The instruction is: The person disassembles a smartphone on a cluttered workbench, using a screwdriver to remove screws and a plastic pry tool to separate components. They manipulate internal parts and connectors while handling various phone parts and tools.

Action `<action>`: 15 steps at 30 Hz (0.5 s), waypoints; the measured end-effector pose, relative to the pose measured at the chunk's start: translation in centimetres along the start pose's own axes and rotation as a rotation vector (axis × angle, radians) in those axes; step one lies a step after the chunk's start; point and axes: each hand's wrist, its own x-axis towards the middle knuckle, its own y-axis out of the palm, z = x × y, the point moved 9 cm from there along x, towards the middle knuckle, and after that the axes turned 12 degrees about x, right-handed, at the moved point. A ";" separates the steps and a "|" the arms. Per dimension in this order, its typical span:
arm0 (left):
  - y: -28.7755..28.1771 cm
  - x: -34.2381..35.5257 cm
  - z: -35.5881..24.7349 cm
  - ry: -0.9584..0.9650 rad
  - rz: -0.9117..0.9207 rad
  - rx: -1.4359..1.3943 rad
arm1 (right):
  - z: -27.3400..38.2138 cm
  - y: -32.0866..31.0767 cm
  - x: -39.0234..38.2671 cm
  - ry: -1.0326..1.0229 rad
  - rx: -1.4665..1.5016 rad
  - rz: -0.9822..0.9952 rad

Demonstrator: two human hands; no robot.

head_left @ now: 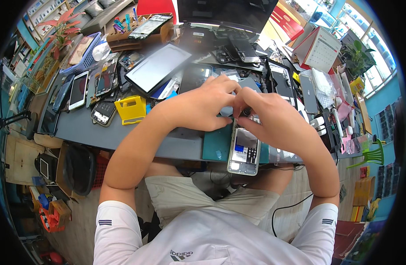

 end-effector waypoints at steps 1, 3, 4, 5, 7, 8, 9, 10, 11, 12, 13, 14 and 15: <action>0.1 -0.1 0.0 0.004 0.004 0.004 | 0.5 0.0 -0.3 -0.059 0.035 0.000; 0.5 -0.3 -0.1 0.000 0.024 0.002 | 0.3 0.4 -0.2 0.060 -0.001 0.053; 0.7 -0.1 -0.1 0.001 0.038 0.000 | 0.2 0.3 0.0 0.240 -0.077 0.100; 0.8 -0.1 -0.2 0.000 0.051 -0.003 | 0.2 0.2 -0.1 0.246 -0.086 0.090; 1.3 0.3 -0.7 0.037 0.042 0.012 | 0.3 0.2 -1.1 0.092 -0.043 0.010; 1.4 0.4 -0.9 0.052 0.038 0.023 | 1.5 -0.1 -1.5 -0.079 0.013 -0.054; 1.5 0.5 -1.1 0.038 0.048 0.039 | 2.1 -0.3 -1.8 -0.089 -0.014 -0.081; 1.6 0.4 -1.1 0.042 0.050 0.038 | 1.4 0.1 -1.8 0.039 -0.070 -0.034; 1.8 0.3 -1.0 0.046 0.052 0.037 | 0.6 0.5 -1.8 0.168 -0.126 0.012; 1.9 0.2 -0.9 0.051 0.055 0.036 | -0.3 0.7 -2.2 0.298 -0.182 0.057; 2.0 0.4 -1.0 0.047 0.038 0.018 | -0.1 0.5 -2.7 0.166 -0.043 -0.048; 2.0 0.5 -1.2 0.045 0.038 0.028 | 0.3 0.4 -2.7 0.069 -0.044 -0.106; 1.9 0.6 -1.2 0.044 0.039 0.037 | 0.8 0.0 -2.8 -0.029 -0.046 -0.163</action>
